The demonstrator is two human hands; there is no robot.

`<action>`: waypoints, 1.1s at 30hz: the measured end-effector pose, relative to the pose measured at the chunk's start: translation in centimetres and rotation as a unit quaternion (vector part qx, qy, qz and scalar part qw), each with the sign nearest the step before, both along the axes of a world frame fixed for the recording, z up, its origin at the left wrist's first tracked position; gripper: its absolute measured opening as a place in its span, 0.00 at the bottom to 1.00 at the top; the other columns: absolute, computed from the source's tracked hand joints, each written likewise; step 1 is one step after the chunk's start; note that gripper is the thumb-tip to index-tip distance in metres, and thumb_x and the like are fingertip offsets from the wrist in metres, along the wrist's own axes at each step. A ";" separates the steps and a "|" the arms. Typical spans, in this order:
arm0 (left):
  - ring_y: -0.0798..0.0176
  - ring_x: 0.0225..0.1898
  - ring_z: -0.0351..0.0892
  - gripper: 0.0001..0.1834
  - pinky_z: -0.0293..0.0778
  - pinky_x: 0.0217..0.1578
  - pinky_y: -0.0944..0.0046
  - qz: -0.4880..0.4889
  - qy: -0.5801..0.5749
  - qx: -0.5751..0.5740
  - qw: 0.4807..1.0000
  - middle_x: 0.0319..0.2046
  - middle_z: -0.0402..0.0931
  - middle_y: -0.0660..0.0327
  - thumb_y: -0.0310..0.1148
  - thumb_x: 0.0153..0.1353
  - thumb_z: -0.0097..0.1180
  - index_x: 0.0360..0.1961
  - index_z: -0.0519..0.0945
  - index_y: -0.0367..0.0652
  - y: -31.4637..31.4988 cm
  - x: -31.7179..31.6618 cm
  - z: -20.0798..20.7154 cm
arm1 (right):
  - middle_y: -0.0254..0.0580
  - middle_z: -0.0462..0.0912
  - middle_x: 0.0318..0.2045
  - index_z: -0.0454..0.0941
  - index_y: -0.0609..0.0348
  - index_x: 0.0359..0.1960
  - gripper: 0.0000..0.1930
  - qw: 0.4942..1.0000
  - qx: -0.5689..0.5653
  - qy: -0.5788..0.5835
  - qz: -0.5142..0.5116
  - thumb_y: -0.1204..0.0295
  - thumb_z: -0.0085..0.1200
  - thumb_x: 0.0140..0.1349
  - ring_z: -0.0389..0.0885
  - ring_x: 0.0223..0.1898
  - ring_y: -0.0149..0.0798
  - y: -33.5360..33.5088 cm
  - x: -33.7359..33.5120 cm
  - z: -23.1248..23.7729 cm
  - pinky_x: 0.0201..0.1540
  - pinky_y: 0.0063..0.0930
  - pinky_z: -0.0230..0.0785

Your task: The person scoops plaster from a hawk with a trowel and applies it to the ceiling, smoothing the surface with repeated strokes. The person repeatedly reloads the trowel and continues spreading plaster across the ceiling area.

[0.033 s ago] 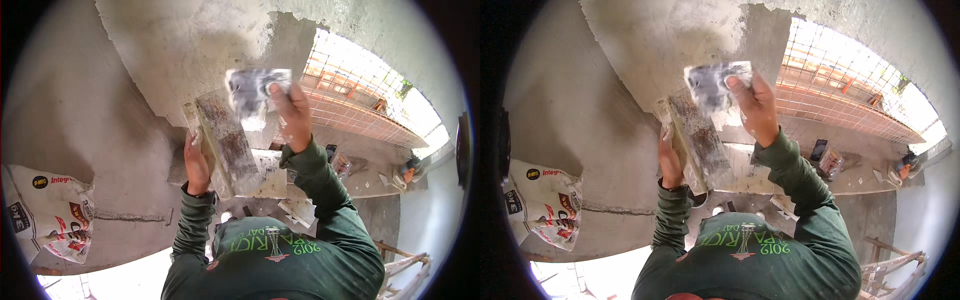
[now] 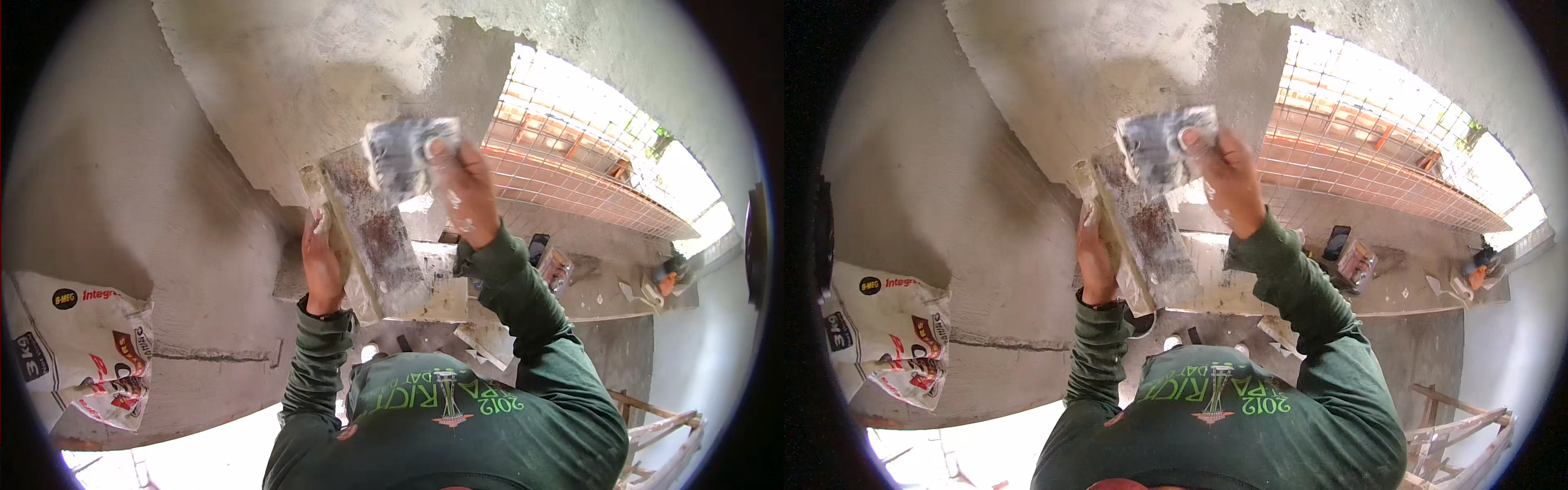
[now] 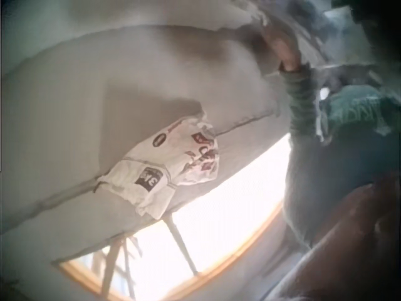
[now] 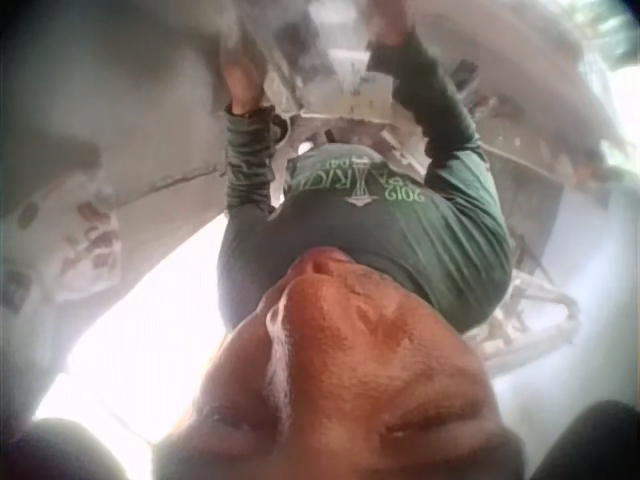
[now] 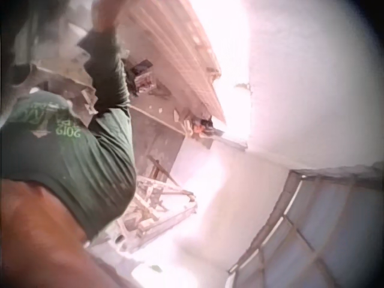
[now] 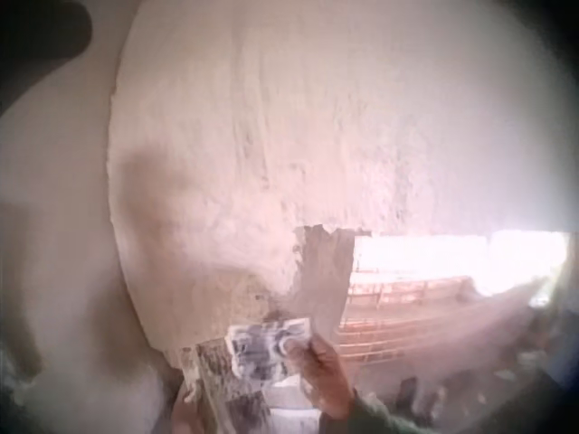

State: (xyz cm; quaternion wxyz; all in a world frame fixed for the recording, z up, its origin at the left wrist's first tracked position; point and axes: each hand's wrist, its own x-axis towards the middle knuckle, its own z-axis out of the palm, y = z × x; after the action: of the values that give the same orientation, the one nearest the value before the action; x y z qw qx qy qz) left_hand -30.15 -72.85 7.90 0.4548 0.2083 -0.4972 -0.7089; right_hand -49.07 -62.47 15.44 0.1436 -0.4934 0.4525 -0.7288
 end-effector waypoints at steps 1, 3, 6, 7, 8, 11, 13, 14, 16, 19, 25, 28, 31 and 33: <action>0.66 0.50 0.75 0.20 0.71 0.52 0.67 0.069 -0.092 -0.202 0.973 0.52 0.75 0.57 0.34 0.73 0.44 0.57 0.74 0.30 -0.2 -0.1 -0.6 | 0.33 0.79 0.38 0.77 0.61 0.50 0.12 0.991 0.042 -0.103 0.068 0.67 0.53 0.72 0.74 0.32 0.25 0.0 -0.6 -1.5 0.32 0.19 0.67; 0.67 0.49 0.75 0.19 0.72 0.50 0.68 0.200 -0.257 -0.565 0.758 0.51 0.75 0.57 0.32 0.73 0.44 0.58 0.73 0.29 -1.3 0.0 -3.3 | 0.29 0.76 0.35 0.77 0.62 0.46 0.13 0.979 0.140 -0.137 0.057 0.64 0.54 0.71 0.70 0.31 0.23 0.3 -0.4 -3.5 0.30 0.19 0.63; 0.68 0.48 0.76 0.19 0.73 0.49 0.69 0.068 -0.118 -0.284 0.949 0.50 0.76 0.57 0.30 0.72 0.47 0.58 0.73 0.29 -0.3 -1.0 -7.7 | 0.29 0.78 0.41 0.76 0.65 0.49 0.15 0.950 0.188 -0.229 0.101 0.66 0.56 0.70 0.74 0.40 0.25 2.4 -2.0 -7.0 0.42 0.24 0.69; 0.68 0.47 0.77 0.19 0.74 0.49 0.69 0.046 -0.094 -0.222 0.969 0.49 0.76 0.57 0.30 0.72 0.47 0.58 0.73 0.29 0.0 -1.4 -8.2 | 0.29 0.78 0.38 0.76 0.65 0.48 0.15 0.940 0.211 -0.247 0.103 0.65 0.56 0.70 0.73 0.36 0.23 3.4 -2.9 -8.0 0.37 0.22 0.68; 0.69 0.47 0.77 0.19 0.74 0.49 0.69 0.051 -0.114 -0.229 0.965 0.49 0.77 0.57 0.30 0.72 0.48 0.58 0.73 0.28 0.3 -1.5 -8.2 | 0.28 0.78 0.35 0.76 0.64 0.47 0.14 0.929 0.236 -0.266 0.103 0.64 0.56 0.70 0.73 0.32 0.22 4.6 -3.6 -8.4 0.32 0.21 0.67; 0.70 0.46 0.77 0.19 0.74 0.48 0.70 0.005 -0.033 0.012 0.999 0.47 0.78 0.57 0.31 0.73 0.45 0.57 0.74 0.29 1.1 -1.5 -6.7 | 0.27 0.79 0.32 0.76 0.61 0.46 0.12 0.948 0.213 -0.236 0.029 0.64 0.53 0.72 0.73 0.25 0.18 7.5 -3.8 -8.7 0.26 0.17 0.67; 0.70 0.45 0.78 0.19 0.75 0.46 0.71 -0.043 0.016 0.169 0.985 0.45 0.79 0.57 0.32 0.73 0.41 0.56 0.75 0.30 1.7 -1.7 -4.9 | 0.29 0.80 0.32 0.76 0.59 0.47 0.11 0.934 0.189 -0.302 -0.010 0.65 0.51 0.73 0.73 0.26 0.19 9.8 -5.2 -9.2 0.28 0.16 0.68; 0.69 0.44 0.79 0.20 0.75 0.45 0.71 -0.065 0.009 0.201 0.977 0.44 0.79 0.57 0.33 0.73 0.39 0.56 0.75 0.30 2.0 -1.8 -4.1 | 0.35 0.80 0.37 0.75 0.59 0.46 0.10 0.959 0.121 -0.249 -0.052 0.66 0.47 0.75 0.76 0.32 0.26 9.8 -4.8 -8.7 0.35 0.20 0.71; 0.68 0.41 0.80 0.21 0.76 0.43 0.70 -0.099 -0.043 0.213 0.971 0.42 0.80 0.56 0.34 0.72 0.36 0.54 0.76 0.31 2.2 -1.7 -4.0 | 0.40 0.80 0.40 0.75 0.60 0.48 0.10 0.985 0.077 -0.038 -0.149 0.68 0.44 0.75 0.77 0.39 0.32 9.0 -2.1 -6.4 0.41 0.26 0.72; 0.66 0.39 0.81 0.22 0.78 0.42 0.67 -0.163 -0.099 0.179 0.965 0.42 0.81 0.56 0.36 0.72 0.36 0.54 0.76 0.32 2.6 -2.4 -5.6 | 0.46 0.78 0.47 0.79 0.60 0.48 0.14 0.882 -0.076 0.387 -0.257 0.81 0.51 0.61 0.77 0.50 0.48 8.1 -1.1 -7.3 0.52 0.44 0.71; 0.61 0.40 0.83 0.23 0.80 0.44 0.61 -0.168 -0.045 0.307 0.936 0.43 0.81 0.53 0.40 0.72 0.37 0.54 0.75 0.33 5.1 -3.9 -5.0 | 0.41 0.82 0.47 0.82 0.56 0.47 0.16 0.860 0.007 0.460 -0.219 0.80 0.56 0.55 0.79 0.51 0.46 11.9 -3.2 -12.8 0.52 0.42 0.72; 0.59 0.45 0.81 0.18 0.79 0.49 0.60 -0.124 0.009 0.303 0.945 0.46 0.79 0.54 0.35 0.71 0.40 0.54 0.74 0.35 4.7 -4.9 -10.1 | 0.46 0.81 0.44 0.80 0.60 0.46 0.12 0.890 0.103 0.315 -0.314 0.78 0.55 0.60 0.79 0.49 0.49 15.2 -4.4 -18.0 0.51 0.39 0.72; 0.58 0.41 0.78 0.09 0.78 0.49 0.56 -0.095 0.011 0.357 0.929 0.38 0.77 0.57 0.30 0.70 0.48 0.45 0.75 0.37 4.6 -8.1 -13.3 | 0.51 0.79 0.42 0.77 0.66 0.45 0.09 0.900 0.188 0.112 -0.377 0.76 0.51 0.66 0.78 0.44 0.51 19.0 -4.8 -22.9 0.49 0.35 0.71; 0.57 0.45 0.76 0.09 0.75 0.51 0.53 -0.160 0.025 0.352 0.922 0.41 0.76 0.55 0.30 0.69 0.47 0.46 0.74 0.37 1.7 -10.0 -19.9 | 0.52 0.78 0.41 0.76 0.68 0.45 0.09 0.896 0.221 0.004 -0.385 0.75 0.49 0.69 0.77 0.42 0.52 21.4 -4.4 -25.3 0.47 0.34 0.70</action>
State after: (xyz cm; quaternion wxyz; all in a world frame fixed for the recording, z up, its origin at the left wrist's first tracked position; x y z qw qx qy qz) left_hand -40.20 -71.10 -11.99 0.2453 0.2546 -0.2310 -0.9064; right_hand -53.51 -41.05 -9.90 -0.0444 -0.2395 0.7570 -0.6063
